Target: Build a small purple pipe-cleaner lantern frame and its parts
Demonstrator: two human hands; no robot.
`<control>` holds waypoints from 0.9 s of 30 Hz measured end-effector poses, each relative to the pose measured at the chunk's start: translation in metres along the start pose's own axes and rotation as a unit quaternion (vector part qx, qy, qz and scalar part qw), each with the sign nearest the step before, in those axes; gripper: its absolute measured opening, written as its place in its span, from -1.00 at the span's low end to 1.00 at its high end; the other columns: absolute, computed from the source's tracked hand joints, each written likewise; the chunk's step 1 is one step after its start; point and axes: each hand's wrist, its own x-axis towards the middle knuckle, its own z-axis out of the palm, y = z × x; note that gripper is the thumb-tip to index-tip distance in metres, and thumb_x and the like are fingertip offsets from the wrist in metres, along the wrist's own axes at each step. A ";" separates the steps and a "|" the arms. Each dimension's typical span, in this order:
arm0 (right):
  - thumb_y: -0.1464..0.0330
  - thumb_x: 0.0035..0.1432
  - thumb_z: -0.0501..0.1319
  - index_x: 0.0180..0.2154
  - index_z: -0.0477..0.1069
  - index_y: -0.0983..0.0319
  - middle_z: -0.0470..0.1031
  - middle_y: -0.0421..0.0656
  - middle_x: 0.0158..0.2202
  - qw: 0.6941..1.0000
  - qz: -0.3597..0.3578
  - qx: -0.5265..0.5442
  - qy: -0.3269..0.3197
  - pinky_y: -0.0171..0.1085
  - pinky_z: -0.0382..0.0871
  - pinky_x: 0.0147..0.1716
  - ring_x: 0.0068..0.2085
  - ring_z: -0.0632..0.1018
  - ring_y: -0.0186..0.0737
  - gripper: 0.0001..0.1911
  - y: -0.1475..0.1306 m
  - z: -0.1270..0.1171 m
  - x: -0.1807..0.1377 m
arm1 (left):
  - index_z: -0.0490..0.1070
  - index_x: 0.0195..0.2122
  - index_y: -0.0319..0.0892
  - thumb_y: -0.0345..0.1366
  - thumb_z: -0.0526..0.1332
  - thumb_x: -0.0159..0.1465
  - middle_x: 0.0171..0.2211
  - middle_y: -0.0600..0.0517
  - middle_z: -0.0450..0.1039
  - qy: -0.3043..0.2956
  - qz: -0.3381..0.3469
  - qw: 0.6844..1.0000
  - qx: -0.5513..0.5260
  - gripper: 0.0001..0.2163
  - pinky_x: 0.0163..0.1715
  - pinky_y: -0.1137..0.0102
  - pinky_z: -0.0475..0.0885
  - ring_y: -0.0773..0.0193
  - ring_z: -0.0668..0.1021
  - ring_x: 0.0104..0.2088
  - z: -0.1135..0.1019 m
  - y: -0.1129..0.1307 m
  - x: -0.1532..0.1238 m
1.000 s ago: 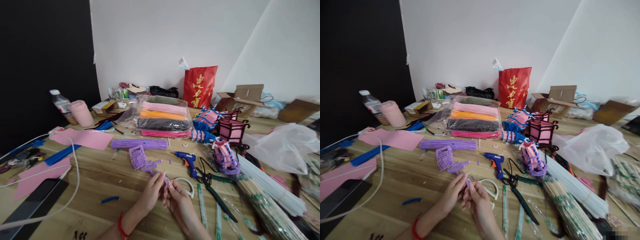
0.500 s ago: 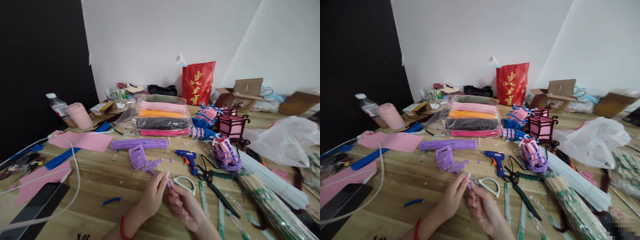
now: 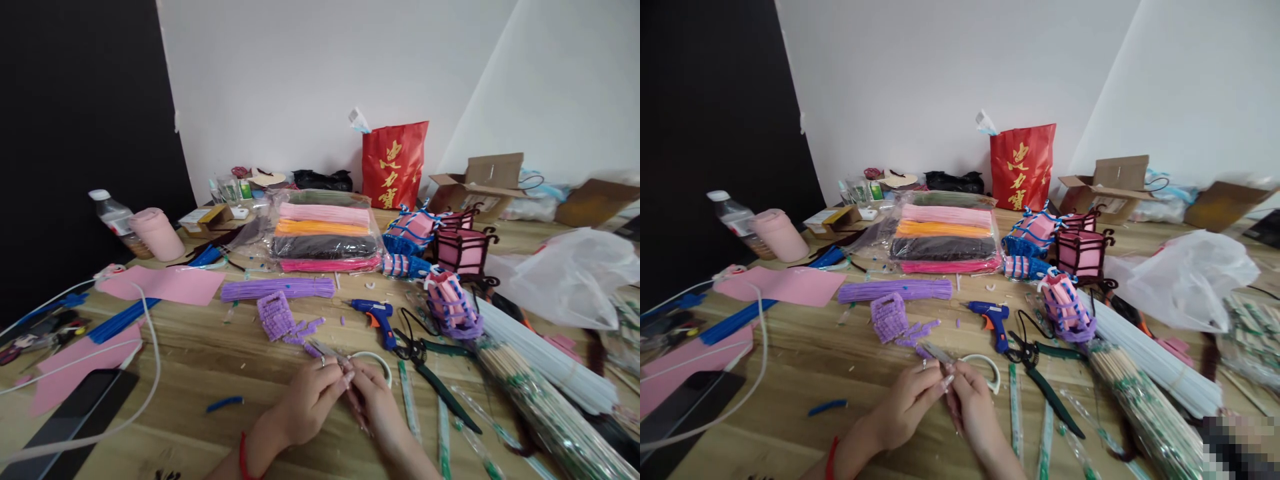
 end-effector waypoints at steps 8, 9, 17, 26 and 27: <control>-0.01 -0.06 0.24 -0.56 0.20 0.22 0.09 -0.40 -0.71 0.996 -0.045 -0.071 0.038 -0.42 -0.14 -0.76 -0.72 0.07 -0.51 -0.55 -0.002 0.004 0.000 | 0.36 -0.30 -0.16 -0.20 -0.12 0.35 -0.36 -0.02 0.46 0.079 -0.038 0.996 -0.032 -0.70 -0.29 0.40 0.36 0.26 0.46 -0.35 0.007 -0.004 -0.003; -0.01 -0.06 0.25 -0.56 0.20 0.22 0.09 -0.40 -0.72 0.995 -0.046 -0.075 0.040 -0.42 -0.14 -0.76 -0.72 0.08 -0.51 -0.55 0.000 0.003 0.001 | 0.37 -0.28 -0.16 -0.20 -0.13 0.35 -0.35 -0.03 0.47 0.089 -0.042 0.995 -0.030 -0.69 -0.27 0.40 0.37 0.25 0.47 -0.33 0.009 -0.004 -0.003; 0.11 -0.05 0.22 -0.62 0.18 0.21 0.04 -0.43 -0.81 0.997 0.068 0.023 -0.032 -0.45 -0.25 -0.84 -0.80 -0.03 -0.55 -0.63 0.006 -0.003 0.005 | 0.32 -0.33 -0.16 -0.27 -0.18 0.36 -0.43 -0.04 0.46 0.095 -0.027 0.994 0.053 -0.70 -0.36 0.39 0.36 0.25 0.49 -0.41 0.015 -0.006 -0.006; 0.19 -0.13 0.22 -0.60 0.17 0.22 0.01 -0.44 -0.76 0.985 0.167 0.003 -0.046 -0.46 -0.30 -0.79 -0.75 -0.07 -0.57 -0.71 -0.010 -0.008 0.001 | 0.23 -0.38 -0.17 -0.37 -0.16 0.34 -0.48 -0.04 0.43 -0.016 -0.022 0.990 0.140 -0.76 -0.47 0.42 0.25 0.25 0.47 -0.46 0.010 -0.005 -0.005; 0.19 -0.14 0.21 -0.61 0.15 0.21 -0.01 -0.44 -0.77 0.983 0.176 -0.009 -0.047 -0.45 -0.32 -0.78 -0.75 -0.08 -0.57 -0.71 -0.011 -0.009 0.001 | 0.23 -0.39 -0.17 -0.37 -0.15 0.33 -0.49 -0.02 0.43 -0.031 -0.017 0.988 0.148 -0.77 -0.49 0.43 0.23 0.25 0.46 -0.48 0.008 -0.004 -0.005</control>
